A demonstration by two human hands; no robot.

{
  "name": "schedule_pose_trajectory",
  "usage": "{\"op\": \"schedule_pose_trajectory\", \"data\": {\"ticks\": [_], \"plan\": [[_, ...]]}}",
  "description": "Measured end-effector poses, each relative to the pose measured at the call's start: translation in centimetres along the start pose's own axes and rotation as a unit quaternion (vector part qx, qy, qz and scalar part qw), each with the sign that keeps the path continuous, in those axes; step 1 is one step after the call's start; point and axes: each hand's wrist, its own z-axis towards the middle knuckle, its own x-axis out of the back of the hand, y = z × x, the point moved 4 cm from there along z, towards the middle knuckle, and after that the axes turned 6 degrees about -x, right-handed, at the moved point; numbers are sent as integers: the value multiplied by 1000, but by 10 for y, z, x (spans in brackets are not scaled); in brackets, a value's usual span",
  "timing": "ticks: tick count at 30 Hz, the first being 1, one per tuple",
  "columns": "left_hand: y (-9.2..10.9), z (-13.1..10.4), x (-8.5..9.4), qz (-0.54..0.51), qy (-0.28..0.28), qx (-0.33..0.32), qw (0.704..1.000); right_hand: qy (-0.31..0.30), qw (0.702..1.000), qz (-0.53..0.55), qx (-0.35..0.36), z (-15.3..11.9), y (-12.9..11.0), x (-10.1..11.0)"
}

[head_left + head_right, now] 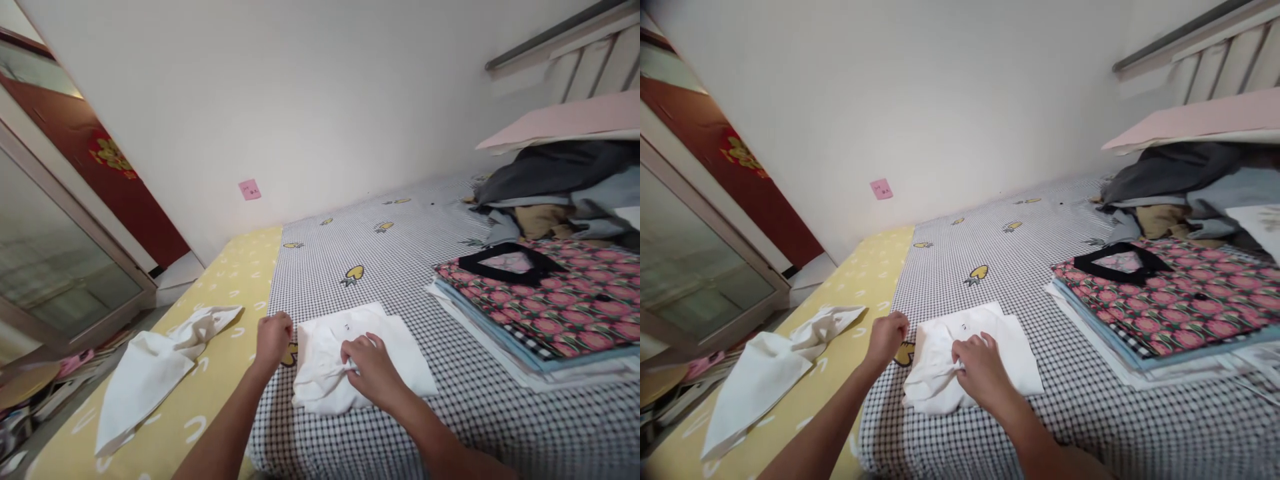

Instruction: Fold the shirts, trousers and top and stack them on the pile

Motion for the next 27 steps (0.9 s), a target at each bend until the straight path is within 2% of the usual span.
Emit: {"op": "schedule_pose_trajectory", "data": {"ticks": [2,4,9,12,15,18,23,27], "plan": [[-6,-6,4,29,3,1,1000,-6,1000,13,-8,1,0,-2],[-1,-13,-1,47,-16,-20,999,-14,999,31,-12,2,0,-4],[32,-25,-38,94,-125,-107,982,-23,998,49,-12,4,1,-4],[42,-23,-47,131,-129,-116,976,-28,998,53,-6,4,1,-2],[38,-22,-45,155,-118,-127,973,-45,998,51,2,4,1,-3],[25,-26,-40,178,-122,-128,968,-43,998,54,-7,6,4,-7],[7,-34,-36,207,-123,-88,967,-20,997,76,-25,8,12,-15],[4,-37,-36,204,-128,-40,970,-22,996,64,-51,9,11,-20]]}}
